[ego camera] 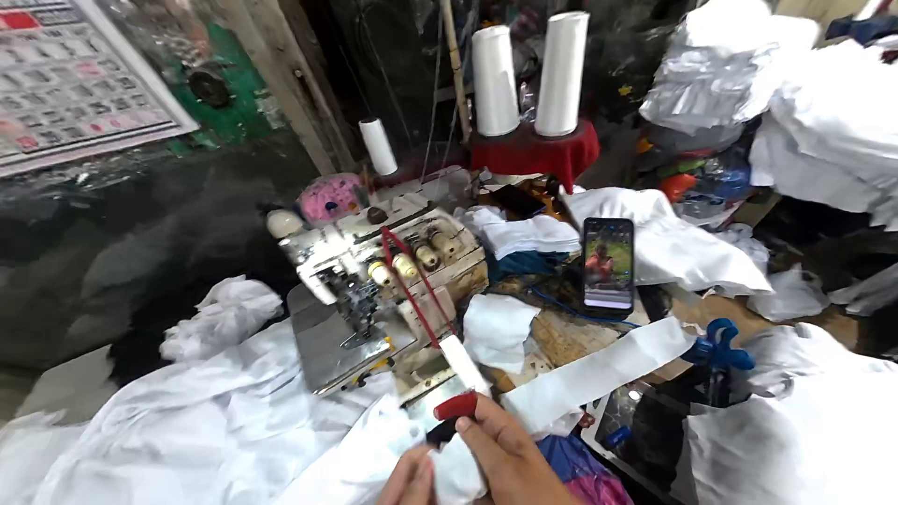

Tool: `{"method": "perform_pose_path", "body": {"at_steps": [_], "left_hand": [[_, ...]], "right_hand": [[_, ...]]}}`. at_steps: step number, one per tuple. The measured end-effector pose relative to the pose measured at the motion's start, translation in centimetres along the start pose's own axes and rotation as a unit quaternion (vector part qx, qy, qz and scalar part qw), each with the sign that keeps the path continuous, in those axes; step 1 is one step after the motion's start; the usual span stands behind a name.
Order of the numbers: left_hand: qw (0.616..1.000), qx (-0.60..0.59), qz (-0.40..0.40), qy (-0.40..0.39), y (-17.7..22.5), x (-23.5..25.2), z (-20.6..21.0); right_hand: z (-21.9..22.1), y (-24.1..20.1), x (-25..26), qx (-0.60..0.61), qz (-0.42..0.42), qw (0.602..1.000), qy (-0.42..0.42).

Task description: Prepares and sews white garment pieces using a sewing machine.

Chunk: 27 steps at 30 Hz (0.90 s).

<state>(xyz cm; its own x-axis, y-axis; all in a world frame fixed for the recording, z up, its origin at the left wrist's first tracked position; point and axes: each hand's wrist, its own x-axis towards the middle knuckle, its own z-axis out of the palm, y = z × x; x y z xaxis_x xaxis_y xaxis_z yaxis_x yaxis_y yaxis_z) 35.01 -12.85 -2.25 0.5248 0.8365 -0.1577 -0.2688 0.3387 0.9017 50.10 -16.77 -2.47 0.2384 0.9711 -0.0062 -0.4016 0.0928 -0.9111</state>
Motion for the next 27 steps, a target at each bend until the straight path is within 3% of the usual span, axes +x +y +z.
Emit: {"method": "perform_pose_path", "body": {"at_steps": [2, 5, 10, 14, 18, 20, 23, 25, 27], "left_hand": [[0.989, 0.129, 0.061, 0.027, 0.6, 0.8, 0.1], [0.93, 0.304, 0.186, 0.086, 1.5, 1.4, -0.8], [0.887, 0.37, 0.263, 0.084, 1.9, 1.4, -2.9], [0.862, 0.375, 0.338, 0.039, -0.2, 0.8, -2.1], [0.868, 0.369, 0.331, -0.028, -3.0, 0.4, -2.1], [0.874, 0.357, 0.328, -0.031, -1.4, 0.6, -3.3], [0.865, 0.377, 0.328, -0.045, 2.9, 1.2, -4.6], [0.867, 0.384, 0.291, -0.126, 3.3, 1.9, -4.3], [0.893, 0.309, 0.259, -0.198, 2.7, 2.5, -4.2]], "right_hand": [[0.2, 0.4, 1.3, 0.0, 0.04, 0.999, -0.001], [-0.2, 0.8, 3.0, -0.053, 0.092, 0.994, 0.027], [-0.2, -0.1, -1.8, -0.086, -0.079, 0.993, 0.005], [-0.2, 0.4, -3.6, -0.072, -0.05, 0.996, -0.008], [-1.1, 0.9, -2.4, -0.086, -0.034, 0.996, 0.016], [-2.2, 0.2, -1.5, -0.108, -0.023, 0.994, -0.01], [-3.7, -1.8, -0.8, -0.151, -0.015, 0.977, -0.15], [-3.8, -2.6, -0.3, -0.152, -0.021, 0.961, -0.229], [-4.1, -2.8, -0.1, -0.134, -0.035, 0.952, -0.274]]}}
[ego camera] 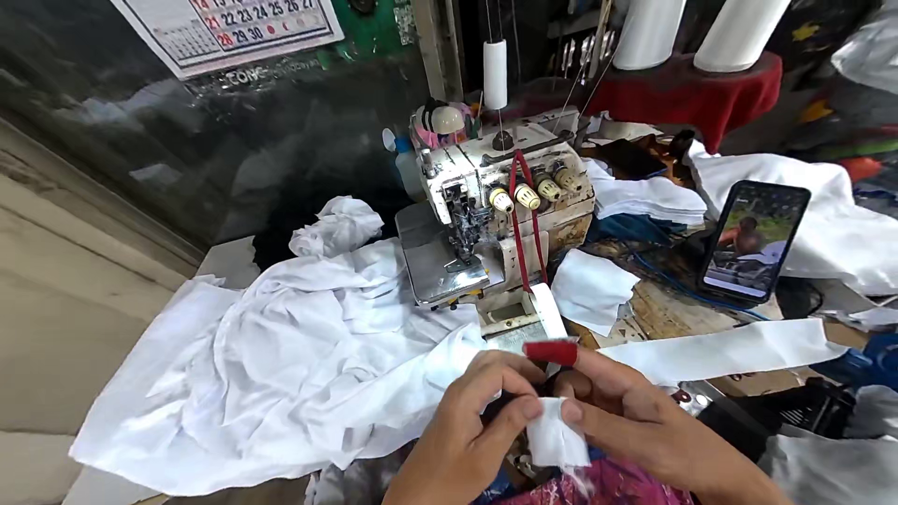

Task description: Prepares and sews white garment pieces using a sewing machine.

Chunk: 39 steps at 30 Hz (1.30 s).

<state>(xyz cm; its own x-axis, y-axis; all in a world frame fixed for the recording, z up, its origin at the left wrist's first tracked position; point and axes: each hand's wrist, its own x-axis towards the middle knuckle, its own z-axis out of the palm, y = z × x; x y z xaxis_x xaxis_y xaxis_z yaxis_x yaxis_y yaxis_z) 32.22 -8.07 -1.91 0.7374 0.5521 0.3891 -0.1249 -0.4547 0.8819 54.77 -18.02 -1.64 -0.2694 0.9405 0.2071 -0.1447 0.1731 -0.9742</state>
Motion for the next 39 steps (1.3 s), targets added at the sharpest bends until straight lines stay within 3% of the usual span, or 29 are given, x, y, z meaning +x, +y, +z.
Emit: {"method": "perform_pose_path", "body": {"at_steps": [2, 5, 8, 10, 15, 22, 27, 33, 35, 37, 39], "left_hand": [[0.99, -0.141, -0.017, 0.02, -0.5, -0.2, 0.7], [0.945, -0.305, -0.069, 0.096, -0.6, 0.0, 2.9], [0.948, -0.3, -0.088, 0.059, -1.6, -0.1, 2.8], [0.947, -0.306, -0.094, 0.031, -2.4, -0.6, 2.3], [0.891, -0.442, -0.07, 0.073, -2.1, -0.8, 2.9], [0.863, -0.48, -0.108, 0.112, -3.0, -1.3, 3.9], [0.877, -0.462, -0.105, 0.075, -2.5, -1.7, 3.4], [0.848, -0.514, -0.082, 0.099, -2.4, -1.4, 4.0], [0.875, -0.459, -0.12, 0.092, -1.5, -1.3, 3.8], [0.929, -0.306, -0.199, 0.065, 0.0, -1.7, 3.4], [0.955, -0.188, -0.226, 0.045, 2.0, -2.4, 3.7]], "right_hand": [[-0.1, 1.0, -0.5, 0.051, -0.024, 0.998, 0.007], [0.3, 3.1, -0.5, 0.135, -0.066, 0.986, 0.07], [0.1, 3.2, -0.2, 0.136, -0.107, 0.978, 0.117], [-0.5, 2.8, -0.2, 0.159, -0.098, 0.978, 0.089], [0.3, 3.6, -0.2, 0.265, -0.002, 0.963, 0.041], [0.4, 3.4, -0.5, 0.281, -0.008, 0.959, 0.032], [0.4, 3.7, -0.8, 0.284, 0.003, 0.957, 0.061], [0.7, 4.7, -0.7, 0.342, -0.041, 0.939, 0.025], [0.6, 4.2, -1.0, 0.348, -0.04, 0.935, 0.051], [0.8, 3.2, -1.5, 0.363, 0.002, 0.923, 0.126], [1.5, 2.1, -1.9, 0.414, 0.087, 0.878, 0.224]]}}
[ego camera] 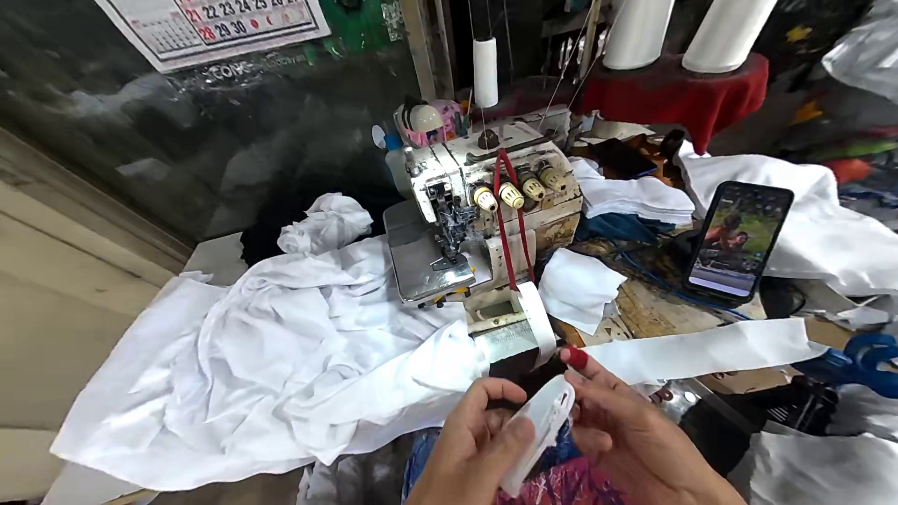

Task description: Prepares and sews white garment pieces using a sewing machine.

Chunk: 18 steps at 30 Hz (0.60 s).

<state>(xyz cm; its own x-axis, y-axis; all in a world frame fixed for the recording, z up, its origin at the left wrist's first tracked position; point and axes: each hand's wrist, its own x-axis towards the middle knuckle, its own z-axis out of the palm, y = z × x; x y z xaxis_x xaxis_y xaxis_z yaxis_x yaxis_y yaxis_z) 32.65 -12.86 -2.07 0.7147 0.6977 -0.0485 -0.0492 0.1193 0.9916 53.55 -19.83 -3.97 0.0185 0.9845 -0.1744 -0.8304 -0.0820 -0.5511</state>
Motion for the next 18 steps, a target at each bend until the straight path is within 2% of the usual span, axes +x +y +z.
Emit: {"method": "perform_pose_path", "body": {"at_steps": [2, 3, 6, 7, 9, 11, 13, 14, 16, 18], "left_hand": [[0.996, 0.075, 0.039, 0.04, 0.6, -1.4, 1.2], [0.988, 0.118, 0.062, 0.077, 0.5, -1.8, 1.8], [0.937, 0.221, 0.12, 0.243, -1.2, -1.0, 2.0], [0.922, 0.24, 0.126, 0.276, -1.5, -0.6, 1.4], [0.915, 0.282, 0.096, 0.274, -1.9, -0.5, 0.2], [0.932, 0.293, 0.045, 0.207, -2.4, -1.3, -1.2], [0.947, 0.287, 0.053, 0.135, -1.4, -2.0, -3.3], [0.941, 0.306, 0.079, 0.118, 0.0, -2.1, -4.3], [0.902, 0.385, 0.142, 0.134, 3.0, -1.0, -5.7], [0.829, 0.493, 0.19, 0.183, 3.9, 2.2, -7.1]], "right_hand": [[1.1, 0.1, -0.3, 0.043, 0.033, 0.995, 0.088], [1.7, 0.4, -0.3, 0.041, 0.037, 0.994, 0.099], [2.6, 2.5, -0.4, -0.097, 0.039, 0.995, 0.005], [2.9, 3.6, -0.4, -0.157, 0.049, 0.986, -0.012], [2.9, 5.4, -0.3, -0.256, 0.052, 0.965, 0.007], [1.9, 6.3, 0.4, -0.368, -0.01, 0.929, 0.04], [2.1, 5.5, 1.2, -0.49, -0.079, 0.868, 0.012], [2.8, 4.9, 1.5, -0.521, -0.1, 0.847, -0.015], [4.8, 4.0, 2.1, -0.524, -0.096, 0.845, -0.051], [5.6, 4.2, 4.0, -0.496, -0.064, 0.865, -0.029]]}}
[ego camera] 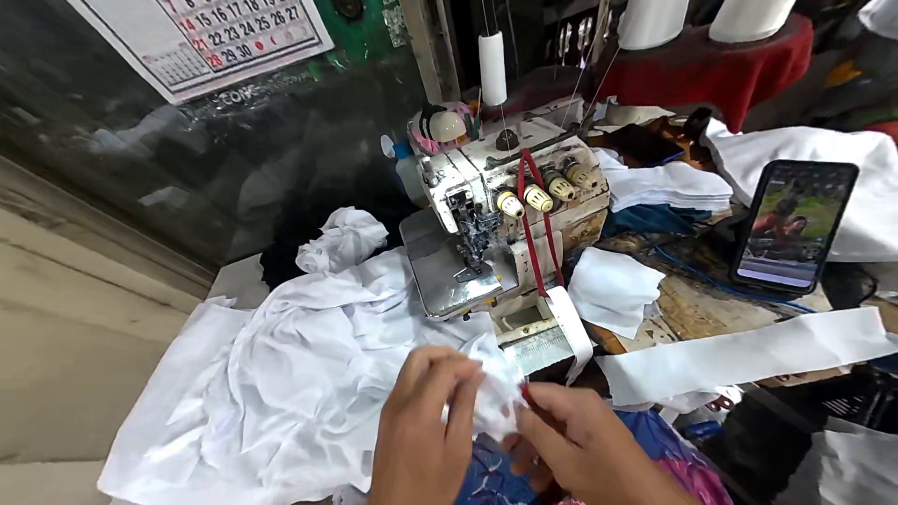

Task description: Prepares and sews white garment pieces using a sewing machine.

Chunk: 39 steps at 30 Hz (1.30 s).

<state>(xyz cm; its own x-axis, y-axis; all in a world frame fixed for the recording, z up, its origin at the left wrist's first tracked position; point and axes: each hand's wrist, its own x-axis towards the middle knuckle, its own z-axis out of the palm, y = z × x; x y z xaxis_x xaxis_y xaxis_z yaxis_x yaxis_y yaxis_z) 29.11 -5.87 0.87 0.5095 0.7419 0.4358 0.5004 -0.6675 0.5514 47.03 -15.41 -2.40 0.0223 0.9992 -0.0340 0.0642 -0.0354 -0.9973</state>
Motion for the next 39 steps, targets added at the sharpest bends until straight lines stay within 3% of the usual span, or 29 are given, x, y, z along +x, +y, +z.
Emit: {"method": "perform_pose_path", "body": {"at_steps": [3, 7, 11, 14, 26, 39], "left_hand": [[0.991, 0.1, 0.047, -0.074, -2.5, 3.1, 2.8], [0.971, 0.149, 0.083, -0.165, -3.1, 4.0, 4.0], [0.971, 0.165, 0.091, -0.144, -3.5, 3.5, 3.7], [0.978, 0.148, 0.078, -0.125, -3.7, 2.5, 3.7], [0.979, 0.142, 0.123, -0.073, -2.2, 2.9, 2.1], [0.965, 0.204, 0.139, -0.086, -3.4, 3.4, 2.6]], "right_hand": [[0.6, 3.1, 2.3, -0.053, 0.038, 0.995, 0.072], [0.6, 4.4, 2.3, -0.125, 0.011, 0.984, 0.124], [0.0, 2.9, 1.7, -0.184, 0.018, 0.976, 0.118], [0.5, 4.8, 1.9, -0.222, -0.044, 0.96, 0.167], [2.1, 4.0, 2.6, -0.237, -0.129, 0.936, 0.227], [0.8, 3.9, 3.9, -0.244, -0.118, 0.939, 0.212]]}}
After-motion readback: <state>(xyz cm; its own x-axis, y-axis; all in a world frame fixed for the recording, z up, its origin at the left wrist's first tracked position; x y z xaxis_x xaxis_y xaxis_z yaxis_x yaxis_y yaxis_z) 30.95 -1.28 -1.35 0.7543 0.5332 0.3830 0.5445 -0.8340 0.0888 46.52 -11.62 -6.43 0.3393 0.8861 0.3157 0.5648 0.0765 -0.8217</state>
